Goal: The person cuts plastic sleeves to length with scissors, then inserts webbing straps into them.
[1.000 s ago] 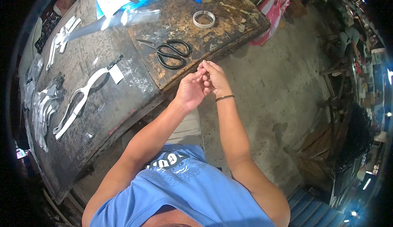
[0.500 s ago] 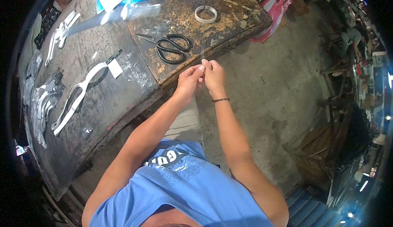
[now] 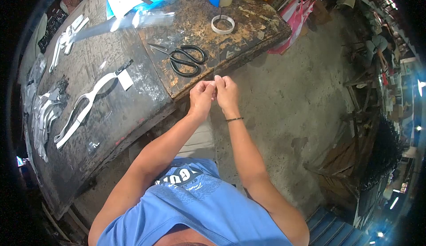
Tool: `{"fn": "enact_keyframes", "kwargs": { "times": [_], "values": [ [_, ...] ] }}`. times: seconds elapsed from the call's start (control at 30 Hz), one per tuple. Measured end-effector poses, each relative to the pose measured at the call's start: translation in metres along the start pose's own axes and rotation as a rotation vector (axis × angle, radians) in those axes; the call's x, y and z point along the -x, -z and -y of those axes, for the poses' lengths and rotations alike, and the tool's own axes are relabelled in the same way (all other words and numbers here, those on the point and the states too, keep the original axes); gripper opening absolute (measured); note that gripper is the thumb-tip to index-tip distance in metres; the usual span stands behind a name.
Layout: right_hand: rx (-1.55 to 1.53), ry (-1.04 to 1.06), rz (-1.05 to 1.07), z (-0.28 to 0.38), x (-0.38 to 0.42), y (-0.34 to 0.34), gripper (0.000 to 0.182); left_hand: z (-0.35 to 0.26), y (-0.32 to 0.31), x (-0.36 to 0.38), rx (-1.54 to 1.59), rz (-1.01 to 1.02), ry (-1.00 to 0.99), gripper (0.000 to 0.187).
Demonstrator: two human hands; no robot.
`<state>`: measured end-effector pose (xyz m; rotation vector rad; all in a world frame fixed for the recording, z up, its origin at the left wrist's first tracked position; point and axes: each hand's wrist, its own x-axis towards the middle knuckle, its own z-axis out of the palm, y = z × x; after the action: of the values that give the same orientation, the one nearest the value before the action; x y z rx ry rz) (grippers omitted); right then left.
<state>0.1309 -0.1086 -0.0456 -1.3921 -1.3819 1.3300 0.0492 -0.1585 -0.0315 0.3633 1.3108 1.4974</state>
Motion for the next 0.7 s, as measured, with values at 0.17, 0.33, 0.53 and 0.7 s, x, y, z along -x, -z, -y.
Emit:
{"fn": "enact_keyframes", "kwargs": {
  "times": [0.17, 0.33, 0.53, 0.7],
  "values": [
    [-0.028, -0.013, 0.021, -0.014, 0.025, 0.001, 0.034, 0.01, 0.017, 0.017, -0.155, 0.042, -0.072, 0.017],
    [-0.054, -0.024, 0.043, -0.017, 0.064, 0.006, 0.034, 0.017, 0.038, 0.045, -0.211, 0.11, -0.088, 0.019],
    [-0.025, -0.049, 0.095, -0.031, 0.093, 0.009, 0.033, 0.027, 0.056, 0.072, -0.258, 0.133, -0.057, 0.016],
    [-0.181, -0.08, 0.126, -0.023, 0.097, 0.018, 0.027, 0.051, 0.066, 0.071, -0.24, 0.112, -0.06, 0.015]
  ]
}}
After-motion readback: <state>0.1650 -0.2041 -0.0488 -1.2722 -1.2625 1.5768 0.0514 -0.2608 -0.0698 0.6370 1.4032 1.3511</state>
